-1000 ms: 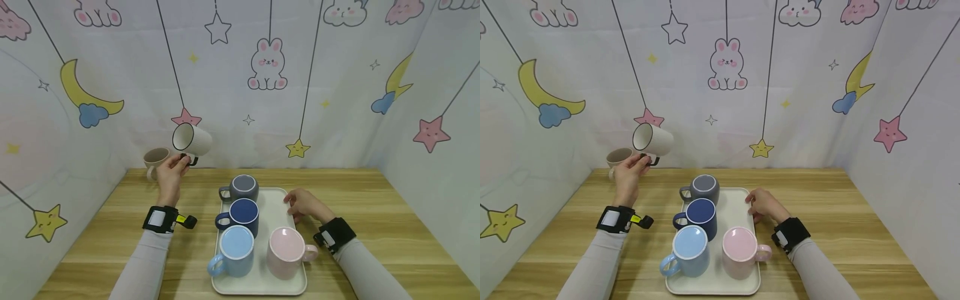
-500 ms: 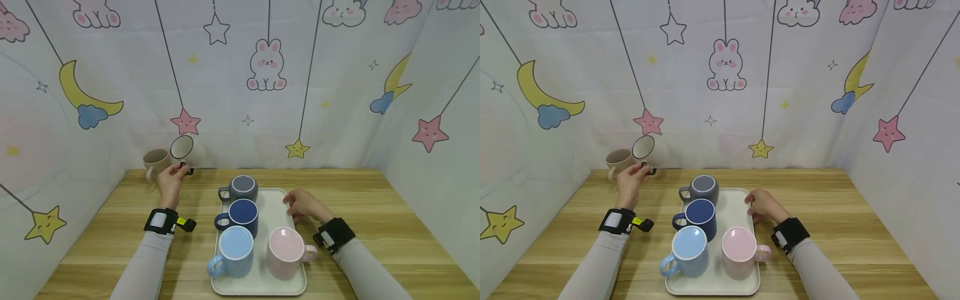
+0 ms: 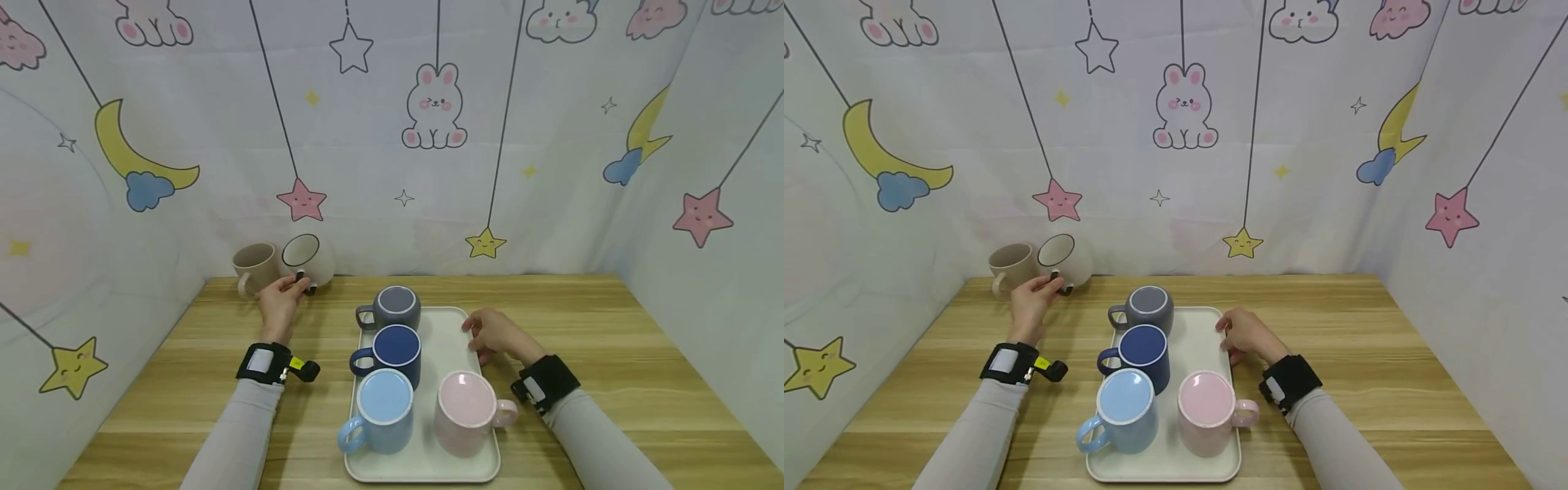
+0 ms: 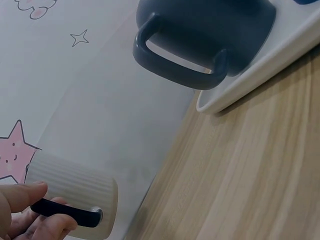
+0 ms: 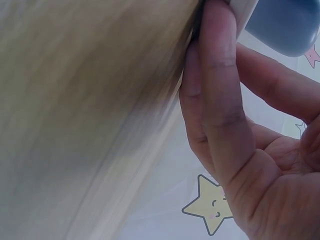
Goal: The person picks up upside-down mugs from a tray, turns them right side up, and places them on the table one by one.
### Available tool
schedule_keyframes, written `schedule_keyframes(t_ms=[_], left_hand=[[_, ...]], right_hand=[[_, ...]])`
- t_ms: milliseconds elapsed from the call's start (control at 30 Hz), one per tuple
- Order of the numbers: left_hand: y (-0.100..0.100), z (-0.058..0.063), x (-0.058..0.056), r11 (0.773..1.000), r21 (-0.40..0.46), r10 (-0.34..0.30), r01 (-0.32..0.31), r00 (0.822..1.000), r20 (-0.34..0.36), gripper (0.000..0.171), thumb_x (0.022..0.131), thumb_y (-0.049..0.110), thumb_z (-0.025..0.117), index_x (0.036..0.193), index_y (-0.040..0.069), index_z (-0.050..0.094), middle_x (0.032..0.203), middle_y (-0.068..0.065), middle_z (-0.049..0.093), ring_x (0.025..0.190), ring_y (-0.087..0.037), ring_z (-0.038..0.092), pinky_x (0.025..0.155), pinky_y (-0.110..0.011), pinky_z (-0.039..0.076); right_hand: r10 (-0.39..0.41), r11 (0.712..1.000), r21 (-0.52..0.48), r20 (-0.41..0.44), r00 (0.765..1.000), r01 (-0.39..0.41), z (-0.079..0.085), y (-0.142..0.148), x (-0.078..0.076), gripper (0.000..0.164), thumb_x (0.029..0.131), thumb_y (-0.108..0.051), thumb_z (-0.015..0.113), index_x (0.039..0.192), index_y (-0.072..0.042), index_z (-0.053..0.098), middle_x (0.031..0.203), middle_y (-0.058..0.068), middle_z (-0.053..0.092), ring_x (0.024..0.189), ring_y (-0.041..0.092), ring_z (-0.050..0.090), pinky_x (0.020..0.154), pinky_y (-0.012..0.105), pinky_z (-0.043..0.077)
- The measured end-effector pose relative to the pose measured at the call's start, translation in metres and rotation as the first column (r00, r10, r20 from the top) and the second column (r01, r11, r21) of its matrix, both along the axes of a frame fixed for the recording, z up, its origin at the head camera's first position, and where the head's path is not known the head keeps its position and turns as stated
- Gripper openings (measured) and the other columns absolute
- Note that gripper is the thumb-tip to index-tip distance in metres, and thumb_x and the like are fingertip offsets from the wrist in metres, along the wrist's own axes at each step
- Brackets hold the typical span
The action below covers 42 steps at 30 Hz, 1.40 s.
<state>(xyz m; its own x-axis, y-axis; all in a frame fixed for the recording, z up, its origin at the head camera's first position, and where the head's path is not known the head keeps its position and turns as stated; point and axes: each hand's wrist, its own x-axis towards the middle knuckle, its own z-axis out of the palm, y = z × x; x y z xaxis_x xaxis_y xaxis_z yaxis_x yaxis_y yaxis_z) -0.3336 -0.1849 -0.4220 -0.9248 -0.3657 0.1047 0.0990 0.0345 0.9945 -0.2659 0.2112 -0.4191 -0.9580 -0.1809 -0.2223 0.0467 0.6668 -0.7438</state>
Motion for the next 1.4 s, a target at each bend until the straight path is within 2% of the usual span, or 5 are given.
schedule_keyframes(t_ms=[233,467,667,933,1400], left_hand=[[0.002,-0.002,0.000,1.000,-0.028,0.006,-0.006,1.000,0.006,0.032,0.090,0.016,0.073,0.114,-0.004,0.067,0.102,-0.009,0.068,0.096,-0.023,0.067,0.080,-0.026,0.058],[0.002,-0.004,0.002,1.000,-0.019,0.021,-0.020,1.000,0.023,0.031,0.090,0.013,0.072,0.115,-0.005,0.066,0.103,-0.010,0.068,0.088,-0.014,0.066,0.076,-0.022,0.057],[-0.001,-0.009,0.000,1.000,-0.014,0.011,-0.010,0.998,0.066,0.035,0.090,0.017,0.072,0.119,-0.003,0.066,0.110,-0.013,0.067,0.094,-0.015,0.066,0.084,-0.026,0.057],[0.000,-0.012,-0.004,1.000,-0.009,-0.027,0.027,0.996,0.084,0.038,0.090,0.014,0.073,0.122,-0.004,0.063,0.108,-0.010,0.065,0.091,-0.011,0.063,0.095,-0.037,0.053],[0.002,-0.014,-0.008,0.999,-0.010,-0.044,0.044,0.997,0.060,0.037,0.093,0.017,0.069,0.124,-0.002,0.063,0.111,-0.012,0.062,0.094,-0.011,0.061,0.094,-0.033,0.053]], right_hand=[[-0.003,1.000,0.007,0.004,1.000,0.003,0.000,-0.001,0.000,0.032,0.084,0.009,0.068,0.115,0.006,0.061,0.090,0.014,0.048,0.057,0.020,0.061,0.054,0.032,0.059],[-0.004,1.000,0.012,0.007,1.000,0.004,0.001,-0.001,0.001,0.032,0.084,0.008,0.068,0.115,0.006,0.061,0.091,0.014,0.048,0.058,0.020,0.061,0.055,0.032,0.059],[-0.001,1.000,0.012,0.007,1.000,0.001,0.000,0.000,0.000,0.032,0.084,0.009,0.068,0.116,0.006,0.061,0.091,0.014,0.048,0.059,0.020,0.061,0.055,0.032,0.059],[-0.005,1.000,0.003,0.014,1.000,0.005,-0.001,0.000,-0.002,0.033,0.084,0.009,0.068,0.116,0.006,0.061,0.093,0.014,0.048,0.059,0.020,0.062,0.056,0.032,0.059],[-0.004,1.000,0.002,0.011,1.000,0.004,0.001,0.000,-0.002,0.034,0.084,0.009,0.068,0.116,0.007,0.061,0.093,0.014,0.048,0.058,0.019,0.062,0.055,0.032,0.059]])
